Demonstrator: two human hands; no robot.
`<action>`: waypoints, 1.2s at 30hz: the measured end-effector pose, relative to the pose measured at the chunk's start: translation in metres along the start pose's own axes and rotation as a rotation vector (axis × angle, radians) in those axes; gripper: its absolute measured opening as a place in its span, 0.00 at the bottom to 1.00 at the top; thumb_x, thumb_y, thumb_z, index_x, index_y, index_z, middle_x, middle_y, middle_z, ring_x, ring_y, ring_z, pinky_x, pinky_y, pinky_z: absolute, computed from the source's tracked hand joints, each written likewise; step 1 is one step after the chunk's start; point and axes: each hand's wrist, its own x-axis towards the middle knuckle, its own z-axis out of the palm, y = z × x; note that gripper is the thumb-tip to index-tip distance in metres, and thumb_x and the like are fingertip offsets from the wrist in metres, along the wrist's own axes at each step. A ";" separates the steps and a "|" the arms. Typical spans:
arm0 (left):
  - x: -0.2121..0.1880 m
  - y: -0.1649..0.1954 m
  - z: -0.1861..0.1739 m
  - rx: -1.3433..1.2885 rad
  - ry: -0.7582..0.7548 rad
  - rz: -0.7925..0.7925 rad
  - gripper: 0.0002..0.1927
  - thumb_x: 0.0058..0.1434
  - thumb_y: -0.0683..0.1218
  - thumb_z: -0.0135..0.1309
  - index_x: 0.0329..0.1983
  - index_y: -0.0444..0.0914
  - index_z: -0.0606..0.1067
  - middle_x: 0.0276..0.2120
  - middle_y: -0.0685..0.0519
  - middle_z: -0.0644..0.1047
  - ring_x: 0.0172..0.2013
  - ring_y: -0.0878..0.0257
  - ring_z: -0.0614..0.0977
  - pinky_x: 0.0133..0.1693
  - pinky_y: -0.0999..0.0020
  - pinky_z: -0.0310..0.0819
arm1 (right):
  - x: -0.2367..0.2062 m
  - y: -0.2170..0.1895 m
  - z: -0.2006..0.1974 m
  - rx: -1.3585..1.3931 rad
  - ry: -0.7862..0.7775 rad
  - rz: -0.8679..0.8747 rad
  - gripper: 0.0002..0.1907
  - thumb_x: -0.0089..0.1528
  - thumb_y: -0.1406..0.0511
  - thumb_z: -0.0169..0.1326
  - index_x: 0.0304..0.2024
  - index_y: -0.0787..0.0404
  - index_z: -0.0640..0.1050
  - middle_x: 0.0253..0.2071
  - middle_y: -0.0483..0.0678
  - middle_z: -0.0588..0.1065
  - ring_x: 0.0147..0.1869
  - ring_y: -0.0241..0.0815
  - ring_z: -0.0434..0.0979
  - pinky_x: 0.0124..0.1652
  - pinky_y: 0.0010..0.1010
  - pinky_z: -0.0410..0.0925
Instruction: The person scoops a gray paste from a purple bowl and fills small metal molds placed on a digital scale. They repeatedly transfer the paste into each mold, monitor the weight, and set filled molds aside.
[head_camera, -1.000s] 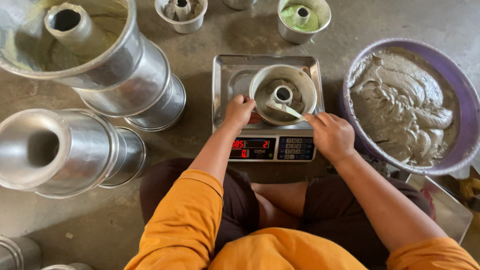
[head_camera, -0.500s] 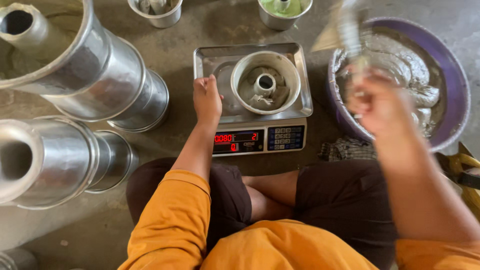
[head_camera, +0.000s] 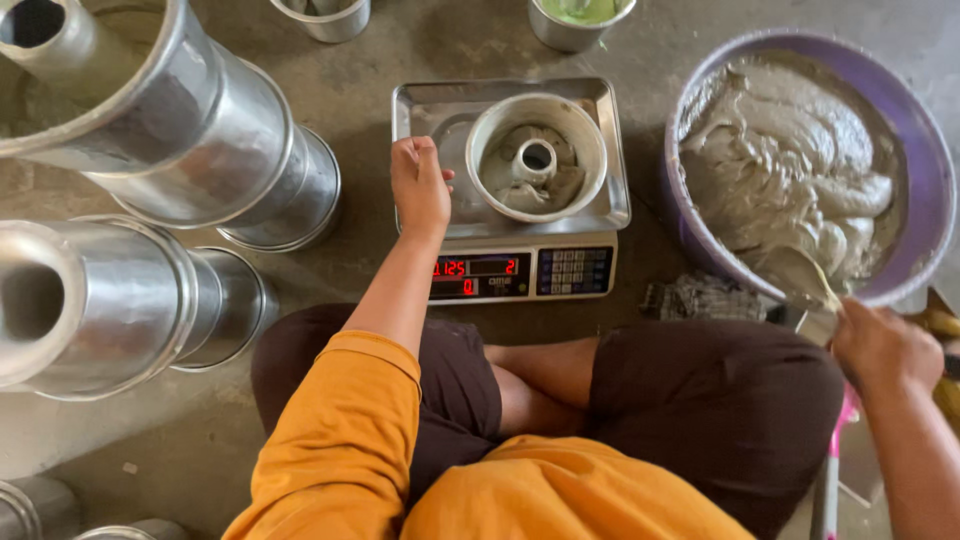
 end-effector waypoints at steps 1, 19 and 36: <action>-0.001 -0.004 0.000 -0.017 -0.005 -0.021 0.14 0.71 0.52 0.46 0.48 0.37 0.68 0.42 0.49 0.73 0.29 0.65 0.80 0.28 0.70 0.76 | 0.006 0.006 0.001 -0.002 0.055 -0.039 0.22 0.76 0.51 0.36 0.65 0.38 0.77 0.42 0.50 0.83 0.44 0.52 0.82 0.45 0.45 0.73; -0.003 -0.025 0.002 0.044 -0.136 -0.073 0.18 0.71 0.57 0.46 0.46 0.37 0.72 0.40 0.49 0.78 0.31 0.61 0.84 0.27 0.68 0.77 | 0.038 0.032 -0.060 -0.192 -0.061 -0.172 0.20 0.68 0.52 0.48 0.62 0.28 0.79 0.51 0.42 0.83 0.54 0.45 0.85 0.50 0.40 0.76; -0.002 -0.027 0.017 -0.088 -0.311 -0.428 0.13 0.65 0.45 0.54 0.44 0.30 0.72 0.36 0.46 0.79 0.31 0.58 0.85 0.30 0.61 0.87 | 0.070 -0.071 -0.082 1.552 -0.405 0.044 0.20 0.69 0.68 0.52 0.62 0.73 0.73 0.38 0.51 0.75 0.29 0.32 0.67 0.25 0.23 0.58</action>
